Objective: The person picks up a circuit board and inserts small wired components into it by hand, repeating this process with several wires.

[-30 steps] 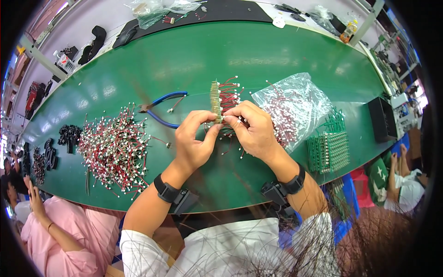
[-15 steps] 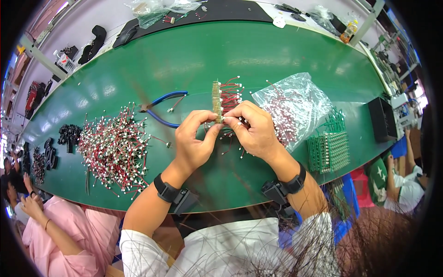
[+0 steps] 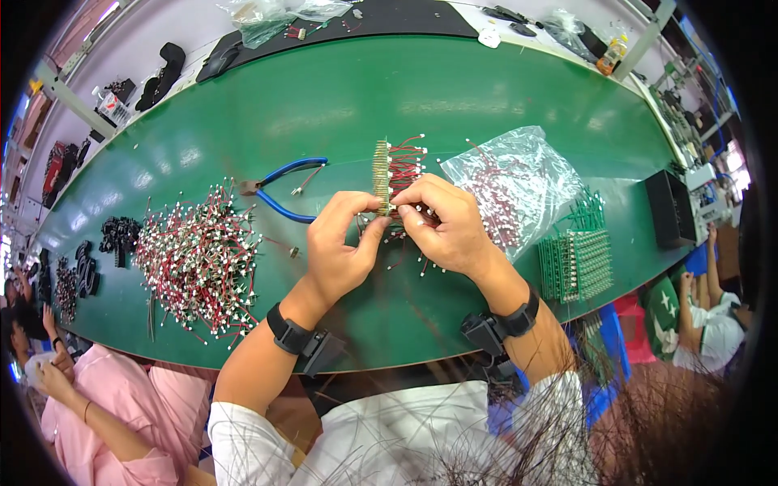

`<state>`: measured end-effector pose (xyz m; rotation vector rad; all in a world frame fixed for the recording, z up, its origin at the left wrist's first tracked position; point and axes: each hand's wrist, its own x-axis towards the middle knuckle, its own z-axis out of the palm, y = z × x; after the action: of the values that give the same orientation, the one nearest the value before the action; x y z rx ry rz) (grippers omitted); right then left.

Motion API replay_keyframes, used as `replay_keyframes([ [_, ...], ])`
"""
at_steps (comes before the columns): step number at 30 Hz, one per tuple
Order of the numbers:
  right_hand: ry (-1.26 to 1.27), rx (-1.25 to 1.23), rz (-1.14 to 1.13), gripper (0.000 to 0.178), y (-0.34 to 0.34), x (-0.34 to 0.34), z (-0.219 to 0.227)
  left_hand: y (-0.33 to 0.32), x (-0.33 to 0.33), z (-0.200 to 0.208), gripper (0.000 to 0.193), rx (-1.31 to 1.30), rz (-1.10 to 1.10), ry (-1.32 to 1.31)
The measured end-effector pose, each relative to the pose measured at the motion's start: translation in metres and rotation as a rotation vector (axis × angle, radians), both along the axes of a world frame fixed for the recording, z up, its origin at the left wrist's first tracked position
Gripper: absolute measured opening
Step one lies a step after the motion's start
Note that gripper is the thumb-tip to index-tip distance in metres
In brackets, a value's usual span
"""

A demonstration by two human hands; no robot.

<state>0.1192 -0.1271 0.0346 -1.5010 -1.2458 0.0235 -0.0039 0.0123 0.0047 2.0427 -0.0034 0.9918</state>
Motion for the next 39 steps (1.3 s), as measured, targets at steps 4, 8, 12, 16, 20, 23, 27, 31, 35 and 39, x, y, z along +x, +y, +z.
replay_keyframes([
  [4,-0.02,-0.004,-0.032,0.007,0.0,0.0,0.001,-0.001,0.001,0.001,0.026,-0.017,-0.006,-0.008],
  [8,-0.021,-0.024,-0.039,0.006,-0.001,0.002,0.001,-0.002,0.001,0.003,0.027,-0.011,0.015,0.032],
  [12,-0.002,-0.073,-0.006,0.006,-0.004,0.005,0.002,0.001,0.0,0.004,0.028,-0.012,-0.014,0.042],
  [16,-0.03,-0.084,0.028,0.005,-0.006,0.01,0.002,0.002,-0.001,0.004,0.028,-0.014,-0.037,0.073],
  [20,-0.028,-0.107,0.068,0.004,-0.008,0.013,0.004,0.001,-0.002,0.005,0.029,-0.01,-0.038,0.071],
  [23,-0.038,-0.124,0.077,0.003,-0.009,0.012,0.005,0.001,-0.002,0.006,0.03,-0.003,-0.031,0.071],
  [27,-0.054,-0.117,0.084,0.003,-0.008,0.012,0.005,0.001,-0.001,0.004,0.031,-0.002,-0.035,0.05],
  [31,-0.038,-0.129,0.088,0.003,-0.007,0.012,0.004,0.001,-0.002,0.005,0.031,0.003,-0.031,0.046],
  [35,-0.059,-0.11,0.087,0.003,-0.008,0.013,0.005,0.001,-0.001,0.006,0.031,0.035,-0.06,0.075],
  [39,-0.058,-0.069,0.052,0.004,-0.004,0.009,0.005,-0.006,0.004,0.002,0.024,-0.14,-0.016,-0.001],
])
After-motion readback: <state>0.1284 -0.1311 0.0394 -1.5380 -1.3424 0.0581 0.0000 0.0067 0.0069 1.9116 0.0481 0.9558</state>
